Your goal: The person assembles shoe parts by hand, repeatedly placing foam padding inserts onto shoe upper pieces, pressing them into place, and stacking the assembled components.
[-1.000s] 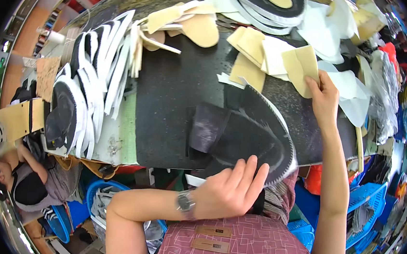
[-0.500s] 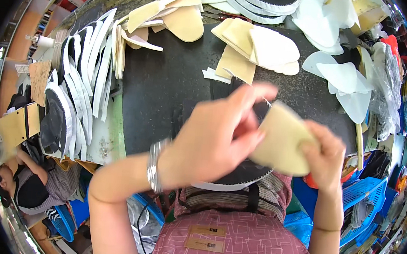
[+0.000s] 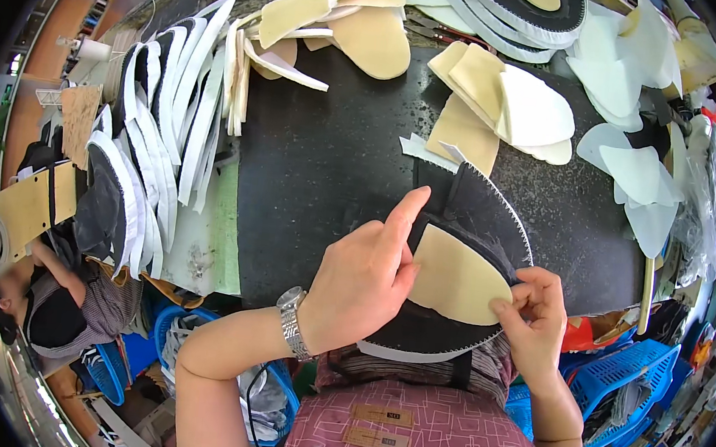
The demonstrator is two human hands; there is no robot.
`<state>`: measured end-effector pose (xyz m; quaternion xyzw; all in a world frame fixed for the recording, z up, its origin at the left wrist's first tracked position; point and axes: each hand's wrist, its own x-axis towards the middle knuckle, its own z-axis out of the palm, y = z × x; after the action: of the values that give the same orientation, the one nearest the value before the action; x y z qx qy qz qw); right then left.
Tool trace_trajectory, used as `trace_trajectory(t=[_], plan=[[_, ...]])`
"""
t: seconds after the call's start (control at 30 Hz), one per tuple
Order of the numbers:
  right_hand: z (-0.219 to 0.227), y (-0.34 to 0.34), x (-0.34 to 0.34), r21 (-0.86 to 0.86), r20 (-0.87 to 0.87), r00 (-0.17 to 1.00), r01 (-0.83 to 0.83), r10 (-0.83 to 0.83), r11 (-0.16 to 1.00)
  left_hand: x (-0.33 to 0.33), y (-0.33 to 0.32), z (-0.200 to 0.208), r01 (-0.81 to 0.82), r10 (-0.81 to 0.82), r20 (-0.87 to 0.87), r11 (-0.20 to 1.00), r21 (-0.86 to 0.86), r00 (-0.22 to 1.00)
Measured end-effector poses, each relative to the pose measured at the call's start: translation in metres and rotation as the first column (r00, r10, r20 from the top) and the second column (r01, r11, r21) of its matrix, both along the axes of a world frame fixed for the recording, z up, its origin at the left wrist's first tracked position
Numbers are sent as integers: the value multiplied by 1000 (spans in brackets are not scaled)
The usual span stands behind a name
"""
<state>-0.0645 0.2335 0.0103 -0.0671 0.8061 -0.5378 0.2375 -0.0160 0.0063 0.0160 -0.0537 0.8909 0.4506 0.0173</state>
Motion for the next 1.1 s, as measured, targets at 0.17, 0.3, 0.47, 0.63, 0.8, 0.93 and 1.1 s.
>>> trace_trajectory(t=[0.17, 0.3, 0.47, 0.63, 0.8, 0.93, 1.1], plan=[[-4, -1, -2, 33, 14, 1000, 6, -7, 999, -4, 0, 1, 60, -61, -15, 996, -69, 998], [-3, -7, -6, 76, 27, 1000, 9, -11, 997, -5, 1, 3, 137, -146, -32, 971, -194, 989], [-4, -12, -6, 216, -122, 990, -49, 77, 975, -6, 15, -1, 228, -320, -80, 809, -542, 944], [5, 5, -34, 562, -467, 730, -192, 500, 805, 14, 21, -15, 318, -730, -118, 430, -845, 673], [13, -25, -78, 200, -202, 939, -237, 277, 951, 28, 22, -27, 218, -624, -244, 570, -792, 742], [16, -43, -83, 3, 133, 764, -637, 631, 771, 43, 13, -31, 181, -610, -355, 644, -744, 709], [68, -59, -92, -4, -335, 747, -611, 575, 792, 67, -26, -21, -39, -527, -649, 760, -649, 549]])
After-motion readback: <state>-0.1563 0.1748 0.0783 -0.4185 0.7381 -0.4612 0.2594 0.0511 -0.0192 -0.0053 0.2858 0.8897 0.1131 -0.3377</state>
